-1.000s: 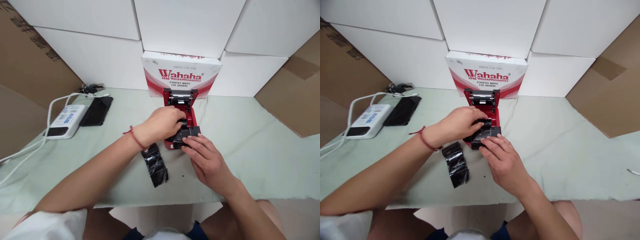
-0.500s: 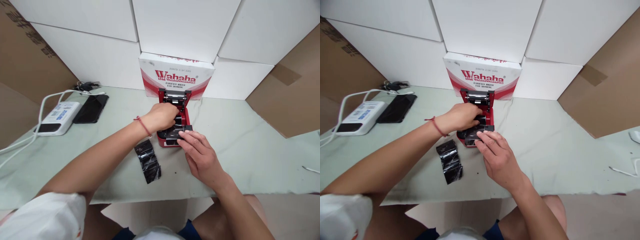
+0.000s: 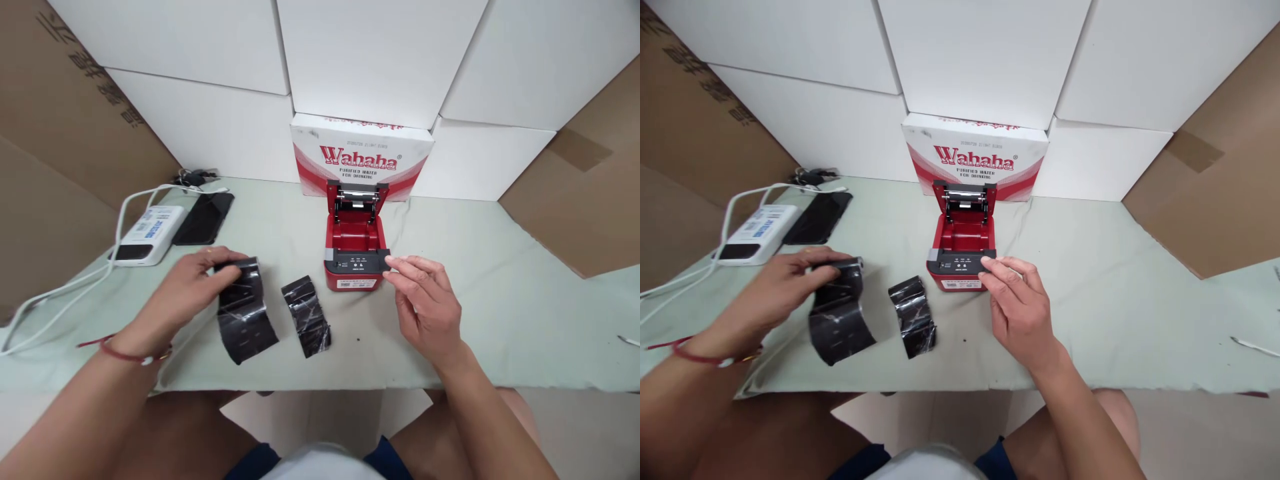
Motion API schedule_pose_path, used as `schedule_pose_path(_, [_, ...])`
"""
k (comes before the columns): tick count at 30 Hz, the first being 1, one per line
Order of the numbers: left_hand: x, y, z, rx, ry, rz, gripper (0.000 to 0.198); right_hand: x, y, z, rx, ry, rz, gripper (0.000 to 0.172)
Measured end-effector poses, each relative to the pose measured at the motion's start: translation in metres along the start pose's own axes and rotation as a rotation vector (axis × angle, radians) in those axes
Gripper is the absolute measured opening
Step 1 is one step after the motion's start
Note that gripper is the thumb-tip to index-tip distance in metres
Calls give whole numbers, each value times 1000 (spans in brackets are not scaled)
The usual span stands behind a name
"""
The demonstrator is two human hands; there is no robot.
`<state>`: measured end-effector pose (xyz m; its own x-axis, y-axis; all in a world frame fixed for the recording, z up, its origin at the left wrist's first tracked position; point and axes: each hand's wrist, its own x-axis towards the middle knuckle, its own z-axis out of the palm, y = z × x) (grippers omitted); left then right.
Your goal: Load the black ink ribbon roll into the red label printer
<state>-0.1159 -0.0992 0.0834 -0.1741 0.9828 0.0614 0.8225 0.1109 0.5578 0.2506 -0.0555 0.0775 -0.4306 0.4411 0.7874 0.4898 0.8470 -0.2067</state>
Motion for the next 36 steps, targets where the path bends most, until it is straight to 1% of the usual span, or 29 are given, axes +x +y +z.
schedule_pose_path(1, [1, -11, 6, 45, -49, 25, 35, -1, 1, 1, 8, -8, -2, 42])
schedule_pose_path(2, [2, -18, 12, 122, -60, 52, 37, -1, 2, 3, 15, -17, -4, 41])
schedule_pose_path(3, [2, -20, 19, 188, -34, 78, 38, -2, 3, 4, 20, -23, -4, 41])
schedule_pose_path(5, [-1, -12, 30, 233, 81, 110, 43, -2, 4, 4, 22, -28, -4, 40])
schedule_pose_path(6, [-3, -5, 36, 235, 137, 118, 45, -2, 4, 4, 20, -26, -4, 40])
schedule_pose_path(7, [-5, 4, 41, 231, 165, 132, 46, -2, 5, 3, 16, -20, -5, 39])
schedule_pose_path(8, [-7, 13, 46, 227, 125, 175, 46, -1, 5, 2, 11, -14, -5, 39])
schedule_pose_path(10, [-8, 28, 57, 243, -97, 265, 42, 0, 5, -1, -8, 0, -4, 39])
schedule_pose_path(11, [-8, 33, 62, 259, -181, 273, 40, 0, 6, -2, -20, 9, -1, 39])
schedule_pose_path(12, [-7, 37, 66, 272, -230, 266, 37, 1, 6, -4, -33, 18, 3, 39])
schedule_pose_path(13, [-6, 39, 69, 278, -243, 256, 36, 2, 7, -5, -43, 31, 6, 39])
schedule_pose_path(14, [-5, 42, 69, 266, -223, 250, 34, 2, 7, -7, -51, 42, 11, 39])
schedule_pose_path(16, [-3, 49, 61, 185, -113, 264, 32, 3, 8, -11, -61, 69, 21, 40])
schedule_pose_path(17, [-2, 55, 54, 114, -36, 277, 33, 3, 8, -13, -65, 81, 25, 40])
schedule_pose_path(19, [3, 71, 36, -50, 167, 296, 36, 4, 7, -16, -72, 102, 30, 41])
schedule_pose_path(20, [7, 82, 27, -127, 227, 304, 36, 4, 7, -17, -73, 112, 29, 41])
schedule_pose_path(21, [13, 93, 20, -200, 249, 326, 36, 4, 6, -18, -71, 121, 27, 41])
schedule_pose_path(22, [21, 104, 16, -251, 225, 354, 35, 4, 6, -18, -65, 127, 24, 41])
schedule_pose_path(24, [43, 124, 18, -183, 116, 401, 34, 4, 5, -17, -44, 133, 17, 40])
schedule_pose_path(25, [56, 133, 22, -102, 23, 445, 31, 3, 5, -17, -34, 130, 15, 40])
schedule_pose_path(26, [69, 140, 29, -21, -96, 486, 28, 3, 5, -16, -25, 124, 14, 39])
schedule_pose_path(28, [92, 152, 45, 157, -353, 526, 29, 2, 5, -16, -19, 106, 21, 39])
schedule_pose_path(29, [102, 156, 52, 261, -432, 529, 31, 1, 5, -17, -20, 97, 28, 39])
schedule_pose_path(30, [110, 159, 58, 340, -487, 516, 33, 1, 5, -17, -20, 92, 33, 39])
schedule_pose_path(32, [120, 163, 65, 439, -543, 502, 36, 0, 4, -19, -18, 90, 40, 40])
schedule_pose_path(34, [127, 166, 67, 488, -588, 506, 32, 0, 4, -20, -14, 89, 39, 41])
schedule_pose_path(36, [134, 168, 68, 500, -652, 528, 23, 1, 3, -21, -11, 76, 43, 42])
